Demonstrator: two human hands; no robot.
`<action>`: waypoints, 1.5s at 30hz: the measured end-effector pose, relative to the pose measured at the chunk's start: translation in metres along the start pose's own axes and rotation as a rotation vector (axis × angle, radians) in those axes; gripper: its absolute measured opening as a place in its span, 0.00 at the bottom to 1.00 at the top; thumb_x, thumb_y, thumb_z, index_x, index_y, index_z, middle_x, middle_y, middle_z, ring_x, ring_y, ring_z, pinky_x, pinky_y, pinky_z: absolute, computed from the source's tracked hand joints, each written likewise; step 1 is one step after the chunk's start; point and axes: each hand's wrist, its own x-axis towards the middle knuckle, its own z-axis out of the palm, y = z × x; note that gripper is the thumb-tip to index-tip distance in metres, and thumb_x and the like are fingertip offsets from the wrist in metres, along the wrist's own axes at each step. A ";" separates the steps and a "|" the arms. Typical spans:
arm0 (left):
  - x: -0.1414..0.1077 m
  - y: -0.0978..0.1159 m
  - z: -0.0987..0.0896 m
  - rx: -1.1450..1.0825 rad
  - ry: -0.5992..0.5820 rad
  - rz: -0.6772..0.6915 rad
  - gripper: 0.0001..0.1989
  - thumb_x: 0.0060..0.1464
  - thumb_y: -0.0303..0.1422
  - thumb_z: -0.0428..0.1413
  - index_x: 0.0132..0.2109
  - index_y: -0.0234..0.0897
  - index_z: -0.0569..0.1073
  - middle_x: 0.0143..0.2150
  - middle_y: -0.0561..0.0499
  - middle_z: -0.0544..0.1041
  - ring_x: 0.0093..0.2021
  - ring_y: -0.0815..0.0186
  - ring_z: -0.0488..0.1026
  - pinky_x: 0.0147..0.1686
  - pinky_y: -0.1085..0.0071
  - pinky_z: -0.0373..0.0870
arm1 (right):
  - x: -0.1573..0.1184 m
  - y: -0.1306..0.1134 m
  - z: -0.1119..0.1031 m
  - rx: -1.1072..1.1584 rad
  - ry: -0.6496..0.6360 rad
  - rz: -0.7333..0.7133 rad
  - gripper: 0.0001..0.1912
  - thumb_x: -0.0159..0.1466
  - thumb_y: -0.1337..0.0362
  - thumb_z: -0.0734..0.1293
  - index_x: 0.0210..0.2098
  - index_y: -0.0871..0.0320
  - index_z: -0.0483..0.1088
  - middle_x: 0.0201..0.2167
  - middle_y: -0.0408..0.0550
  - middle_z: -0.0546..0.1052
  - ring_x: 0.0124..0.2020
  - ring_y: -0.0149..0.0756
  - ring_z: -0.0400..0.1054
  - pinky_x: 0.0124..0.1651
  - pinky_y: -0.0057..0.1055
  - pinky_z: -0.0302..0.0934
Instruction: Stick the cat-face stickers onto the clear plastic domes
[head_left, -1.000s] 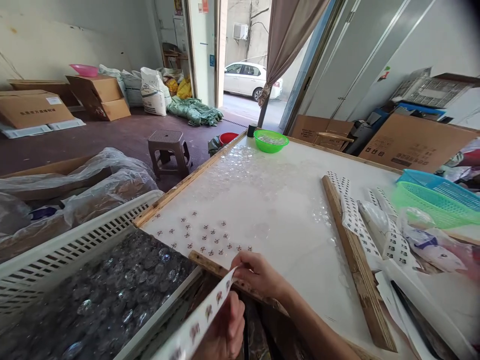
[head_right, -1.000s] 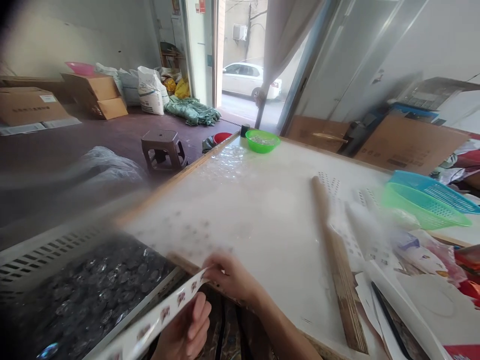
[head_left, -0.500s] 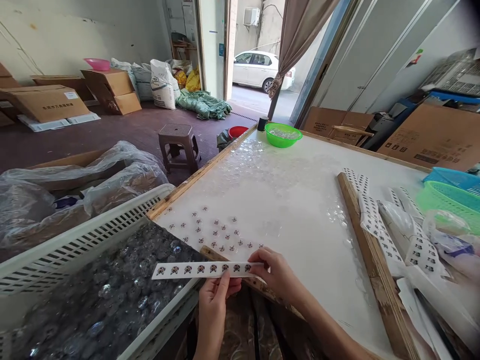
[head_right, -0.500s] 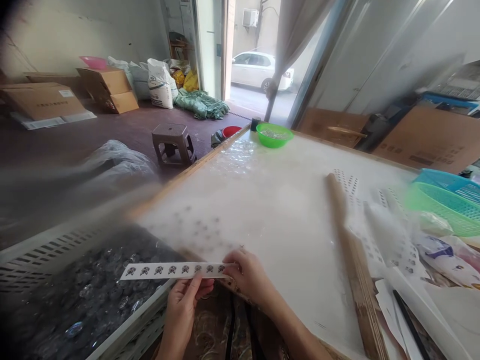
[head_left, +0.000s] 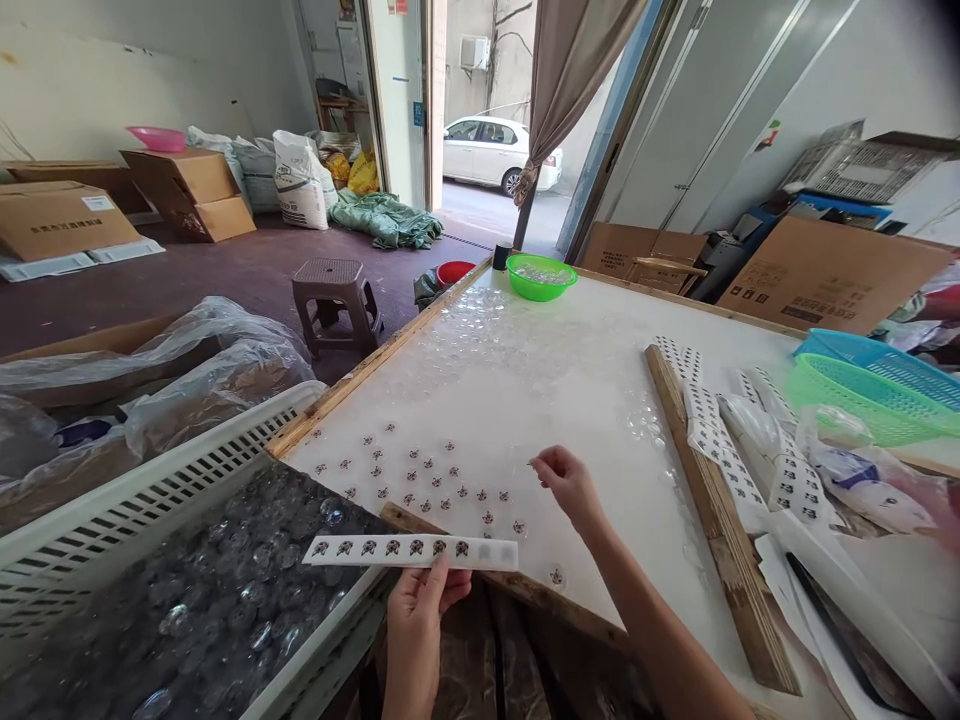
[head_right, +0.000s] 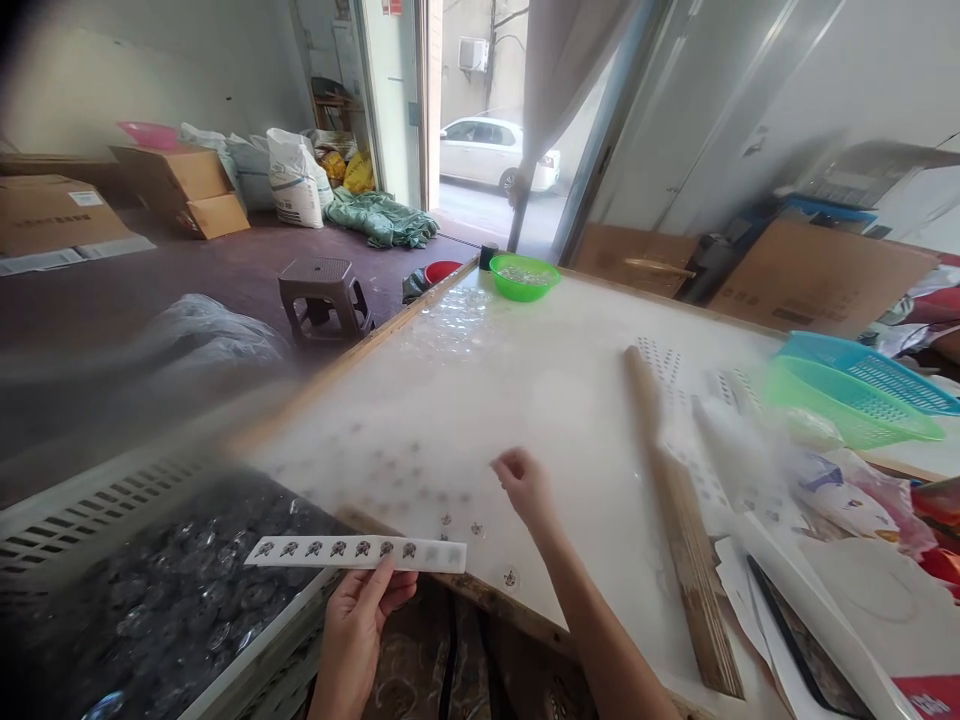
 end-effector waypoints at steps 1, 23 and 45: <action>-0.001 0.001 0.000 0.007 -0.002 -0.010 0.22 0.33 0.41 0.66 0.33 0.28 0.75 0.26 0.45 0.77 0.28 0.60 0.75 0.29 0.67 0.76 | 0.010 0.006 -0.004 -0.008 0.003 0.062 0.14 0.54 0.54 0.64 0.28 0.60 0.65 0.21 0.44 0.67 0.24 0.31 0.61 0.28 0.28 0.58; 0.000 0.004 -0.001 -0.030 0.002 -0.007 0.22 0.31 0.40 0.67 0.33 0.28 0.74 0.25 0.47 0.76 0.25 0.64 0.74 0.25 0.72 0.74 | 0.020 0.017 0.001 -0.528 0.022 0.034 0.04 0.52 0.65 0.61 0.25 0.59 0.66 0.29 0.48 0.70 0.28 0.32 0.63 0.32 0.28 0.53; 0.005 -0.005 -0.005 0.007 -0.009 -0.009 0.19 0.35 0.42 0.65 0.31 0.31 0.74 0.28 0.47 0.77 0.30 0.59 0.75 0.30 0.68 0.73 | -0.068 -0.043 0.054 -0.216 -0.295 -0.422 0.05 0.59 0.68 0.61 0.28 0.53 0.68 0.35 0.44 0.72 0.37 0.35 0.66 0.38 0.30 0.61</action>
